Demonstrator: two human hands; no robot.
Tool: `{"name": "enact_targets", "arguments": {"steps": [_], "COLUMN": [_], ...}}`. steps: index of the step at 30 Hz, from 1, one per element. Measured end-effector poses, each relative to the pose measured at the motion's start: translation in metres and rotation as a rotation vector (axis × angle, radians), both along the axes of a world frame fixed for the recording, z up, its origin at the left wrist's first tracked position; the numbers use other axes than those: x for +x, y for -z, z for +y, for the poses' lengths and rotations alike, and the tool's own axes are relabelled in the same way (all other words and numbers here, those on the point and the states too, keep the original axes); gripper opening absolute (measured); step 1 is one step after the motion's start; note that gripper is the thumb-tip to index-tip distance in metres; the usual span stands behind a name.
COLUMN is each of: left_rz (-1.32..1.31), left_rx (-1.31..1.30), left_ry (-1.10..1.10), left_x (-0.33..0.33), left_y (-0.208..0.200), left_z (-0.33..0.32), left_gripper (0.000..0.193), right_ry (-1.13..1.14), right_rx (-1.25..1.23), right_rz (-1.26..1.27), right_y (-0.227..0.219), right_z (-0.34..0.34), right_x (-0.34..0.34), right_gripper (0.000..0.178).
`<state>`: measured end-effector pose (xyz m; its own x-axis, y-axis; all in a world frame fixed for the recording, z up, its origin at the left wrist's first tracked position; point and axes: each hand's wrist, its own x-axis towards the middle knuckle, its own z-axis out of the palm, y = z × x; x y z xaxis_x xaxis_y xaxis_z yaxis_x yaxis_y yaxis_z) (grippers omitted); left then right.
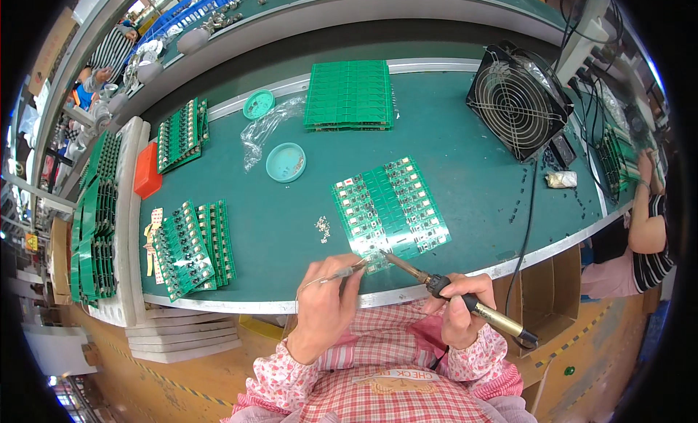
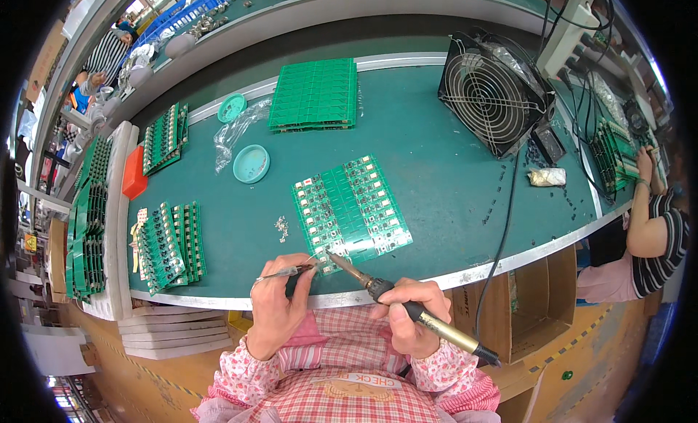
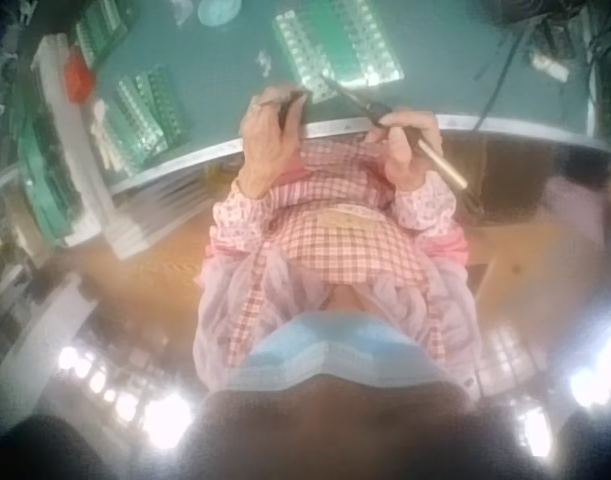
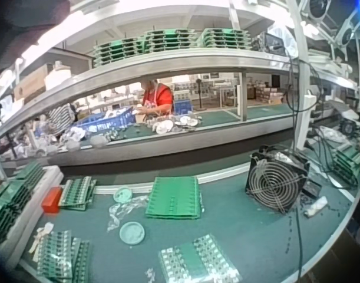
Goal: The person solders small electronic components onto a green circuit board using a soldering iron and tweezers.
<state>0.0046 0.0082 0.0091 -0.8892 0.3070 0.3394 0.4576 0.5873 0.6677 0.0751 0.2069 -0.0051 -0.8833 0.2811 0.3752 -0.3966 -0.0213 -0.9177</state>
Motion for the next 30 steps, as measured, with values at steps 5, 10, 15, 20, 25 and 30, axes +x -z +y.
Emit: {"name": "enact_targets", "arguments": {"steps": [5, 10, 15, 20, 25, 30], "left_rz": [0.013, 0.032, 0.042, 0.031, 0.036, 0.051], "left_rx": [-0.004, -0.002, 0.005, 0.008, -0.006, -0.011], "left_ry": [0.003, 0.002, 0.002, 0.001, 0.006, 0.010], "left_x": [0.000, 0.000, 0.000, 0.000, 0.000, -0.001], "left_y": [0.001, 0.002, 0.003, 0.002, 0.002, 0.003], "left_z": [0.000, 0.001, 0.001, 0.001, 0.000, 0.001], "left_gripper": [0.017, 0.017, 0.018, 0.019, 0.019, 0.019], "right_ry": [-0.034, -0.078, -0.070, -0.105, -0.072, -0.142], "right_rx": [0.000, 0.142, 0.197, 0.325, 0.395, 0.444], "right_rz": [-0.174, -0.208, -0.197, -0.093, 0.028, 0.160], "right_y": [0.003, 0.003, 0.003, 0.004, 0.010, 0.011], "right_z": [0.005, 0.006, 0.004, 0.006, 0.005, 0.009], "right_x": [0.001, -0.003, -0.006, -0.011, -0.014, -0.019], "right_gripper": [0.013, 0.009, 0.008, 0.011, 0.015, 0.010]}}
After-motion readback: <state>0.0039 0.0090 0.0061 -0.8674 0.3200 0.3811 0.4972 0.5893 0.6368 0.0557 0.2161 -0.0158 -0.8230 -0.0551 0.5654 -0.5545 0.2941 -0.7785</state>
